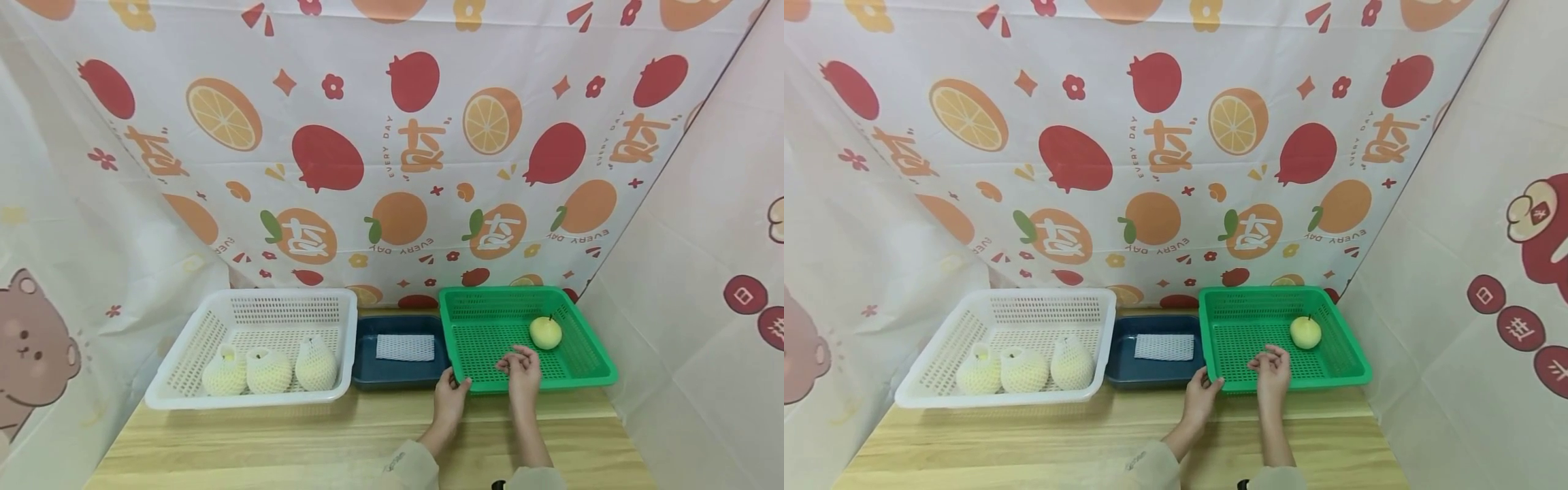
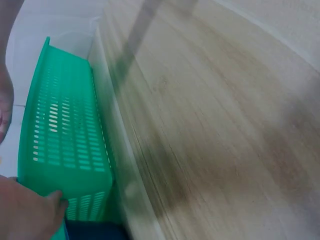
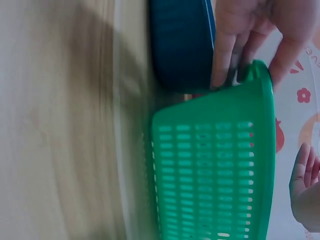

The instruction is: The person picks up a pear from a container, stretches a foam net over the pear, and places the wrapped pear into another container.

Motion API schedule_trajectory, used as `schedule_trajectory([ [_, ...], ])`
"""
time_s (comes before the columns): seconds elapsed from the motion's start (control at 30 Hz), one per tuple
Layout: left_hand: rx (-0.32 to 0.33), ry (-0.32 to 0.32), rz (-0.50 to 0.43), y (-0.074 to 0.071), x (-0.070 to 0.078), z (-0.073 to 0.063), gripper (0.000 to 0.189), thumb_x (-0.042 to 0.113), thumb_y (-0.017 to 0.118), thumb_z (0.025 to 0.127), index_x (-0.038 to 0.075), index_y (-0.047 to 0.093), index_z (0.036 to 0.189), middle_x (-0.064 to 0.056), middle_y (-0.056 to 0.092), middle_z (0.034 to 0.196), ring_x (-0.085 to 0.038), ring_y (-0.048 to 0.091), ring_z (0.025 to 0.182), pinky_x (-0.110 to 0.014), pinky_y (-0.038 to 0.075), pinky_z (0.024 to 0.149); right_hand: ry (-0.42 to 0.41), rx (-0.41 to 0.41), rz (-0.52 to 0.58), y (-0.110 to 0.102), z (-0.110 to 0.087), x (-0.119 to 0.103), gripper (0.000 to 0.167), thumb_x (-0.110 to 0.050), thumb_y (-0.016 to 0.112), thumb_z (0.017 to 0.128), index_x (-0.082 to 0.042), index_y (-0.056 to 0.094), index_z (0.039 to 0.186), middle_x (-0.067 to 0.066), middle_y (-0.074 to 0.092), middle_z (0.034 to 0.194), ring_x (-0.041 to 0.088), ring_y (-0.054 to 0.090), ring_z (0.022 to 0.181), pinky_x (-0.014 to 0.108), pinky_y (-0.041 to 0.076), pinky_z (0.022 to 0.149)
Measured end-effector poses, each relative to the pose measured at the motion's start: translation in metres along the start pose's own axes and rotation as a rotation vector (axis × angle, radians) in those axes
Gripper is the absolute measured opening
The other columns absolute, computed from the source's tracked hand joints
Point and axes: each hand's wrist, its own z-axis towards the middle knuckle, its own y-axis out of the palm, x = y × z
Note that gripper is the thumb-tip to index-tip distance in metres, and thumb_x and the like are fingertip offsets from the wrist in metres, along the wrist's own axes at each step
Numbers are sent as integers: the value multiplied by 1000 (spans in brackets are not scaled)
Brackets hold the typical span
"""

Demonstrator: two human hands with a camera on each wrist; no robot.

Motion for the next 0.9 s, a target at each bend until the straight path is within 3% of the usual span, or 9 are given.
schedule_trajectory([
  [0.23,-46,-26,-60,-3,2,0,51,8,57,91,-17,35,129,-32,41,129,-43,37,120,-44,40,92,18,-5,-135,-7,28,-9,20,0,45,94,7,44,112,10,50,85,14,57,72,24,51,67],
  [0.4,-55,-40,-62,-2,4,2,52,8,56,91,-17,34,130,-33,38,131,-44,35,122,-45,38,94,-2,-37,-426,-19,67,-24,19,-7,46,94,3,50,110,11,50,95,20,57,81,25,50,67],
  [0.53,-52,-40,-73,-2,3,5,51,7,57,91,-17,34,130,-32,41,128,-42,38,120,-44,40,92,-32,-92,-669,-31,103,-33,21,-6,47,93,3,52,112,21,50,109,32,51,96,41,46,77],
  [0.63,-53,-43,-76,-2,2,6,49,6,56,91,-17,35,129,-31,44,126,-41,41,118,-42,42,91,-48,-151,-809,-41,124,-35,29,-5,48,91,6,48,118,30,45,118,41,46,103,52,40,81],
  [0.7,-53,-54,-72,-3,2,7,49,6,56,91,-17,35,129,-30,45,126,-40,41,118,-41,42,90,-37,-207,-883,-47,135,-32,37,-6,49,90,7,44,124,33,44,115,45,45,101,54,40,79],
  [0.83,-59,-64,-61,-4,1,7,50,7,56,91,-15,35,130,-30,45,127,-40,41,119,-41,43,90,6,-388,-1060,-56,151,-25,49,-12,49,90,6,35,134,37,44,112,46,48,92,51,42,71],
  [0.9,-61,-62,-61,-4,2,7,49,7,57,91,-15,36,130,-30,45,126,-40,42,118,-41,43,89,33,-498,-1137,-60,155,-21,52,-15,49,90,6,33,136,39,42,117,49,46,96,52,42,72],
])
